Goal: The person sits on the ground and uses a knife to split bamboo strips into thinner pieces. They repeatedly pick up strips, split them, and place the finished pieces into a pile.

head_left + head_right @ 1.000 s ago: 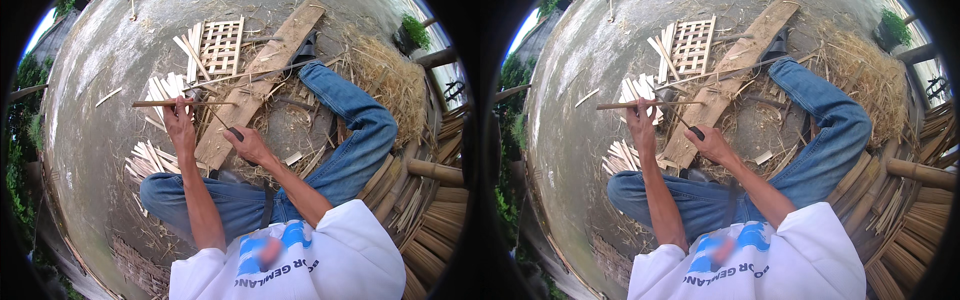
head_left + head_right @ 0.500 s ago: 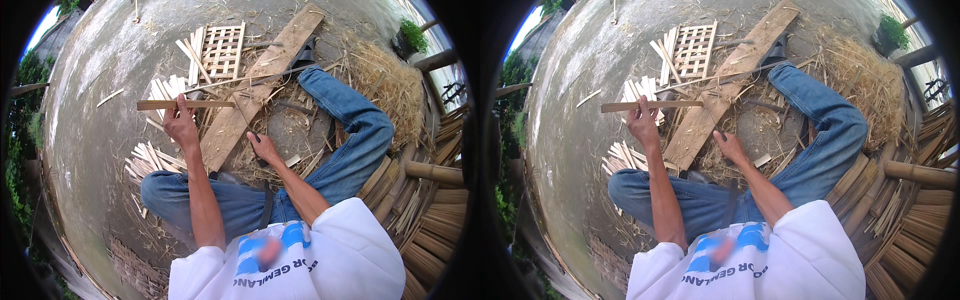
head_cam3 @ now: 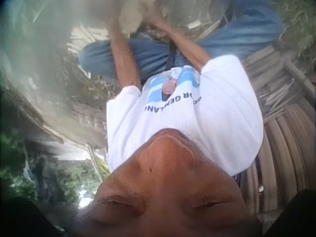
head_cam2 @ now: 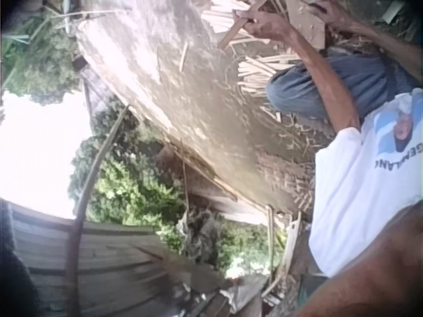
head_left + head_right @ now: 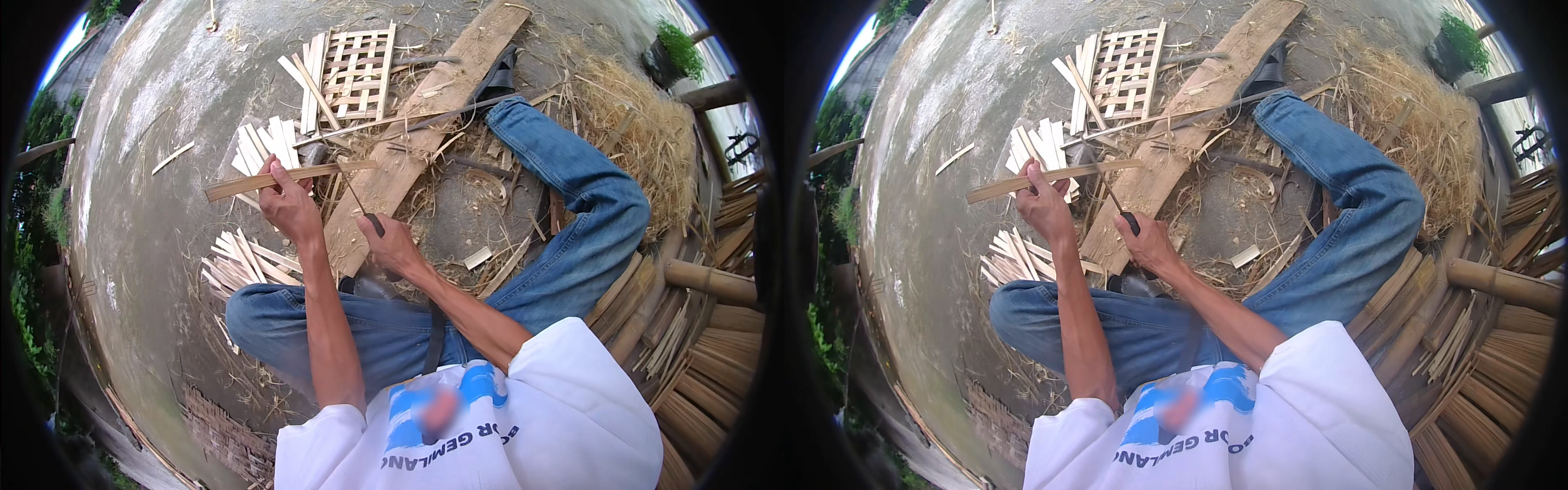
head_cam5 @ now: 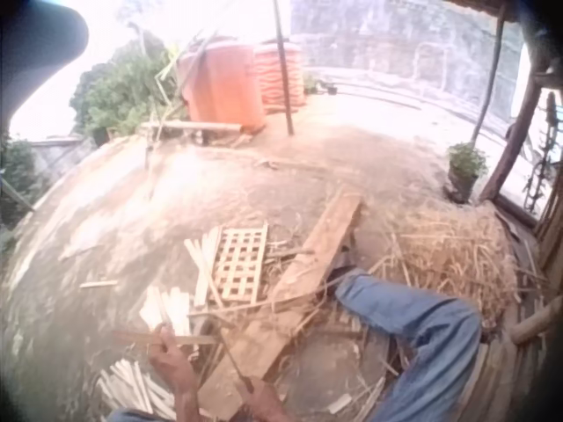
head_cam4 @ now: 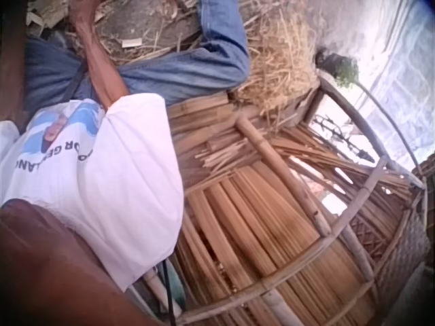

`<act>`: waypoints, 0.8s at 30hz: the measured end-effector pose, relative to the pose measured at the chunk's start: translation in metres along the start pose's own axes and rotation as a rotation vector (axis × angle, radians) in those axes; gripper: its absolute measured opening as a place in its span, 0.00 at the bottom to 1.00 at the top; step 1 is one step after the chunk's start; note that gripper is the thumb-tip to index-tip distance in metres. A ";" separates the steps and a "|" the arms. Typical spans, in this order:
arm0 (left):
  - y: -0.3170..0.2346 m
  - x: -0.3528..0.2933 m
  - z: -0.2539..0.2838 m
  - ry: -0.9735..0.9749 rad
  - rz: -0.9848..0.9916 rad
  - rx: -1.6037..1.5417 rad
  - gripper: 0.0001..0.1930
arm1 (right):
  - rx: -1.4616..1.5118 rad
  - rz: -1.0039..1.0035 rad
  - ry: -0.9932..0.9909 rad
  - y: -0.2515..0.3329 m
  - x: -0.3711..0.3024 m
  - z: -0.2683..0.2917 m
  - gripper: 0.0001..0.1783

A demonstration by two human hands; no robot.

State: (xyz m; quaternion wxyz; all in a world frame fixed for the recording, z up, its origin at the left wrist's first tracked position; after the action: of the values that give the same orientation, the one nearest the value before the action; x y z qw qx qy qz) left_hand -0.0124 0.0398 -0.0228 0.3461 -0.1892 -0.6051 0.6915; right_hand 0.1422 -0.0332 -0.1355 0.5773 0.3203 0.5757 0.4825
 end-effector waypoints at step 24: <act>0.001 -0.002 -0.004 0.124 0.052 -0.086 0.17 | -0.042 -0.240 0.036 -0.056 0.007 0.039 0.33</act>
State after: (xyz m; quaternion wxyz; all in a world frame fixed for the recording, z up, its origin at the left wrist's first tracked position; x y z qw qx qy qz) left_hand -0.0082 0.0411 -0.0246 0.3563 -0.2623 -0.6066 0.6605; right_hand 0.1901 -0.0384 -0.1849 0.6268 0.2284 0.6100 0.4276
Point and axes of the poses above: each hand's wrist, its own x-axis towards the middle knuckle, its own z-axis out of the back of the hand, y = z × x, the point moved 4 cm from there along x, towards the middle knuckle, and after that the axes turned 1 degree about -y, right-handed, at the moved point
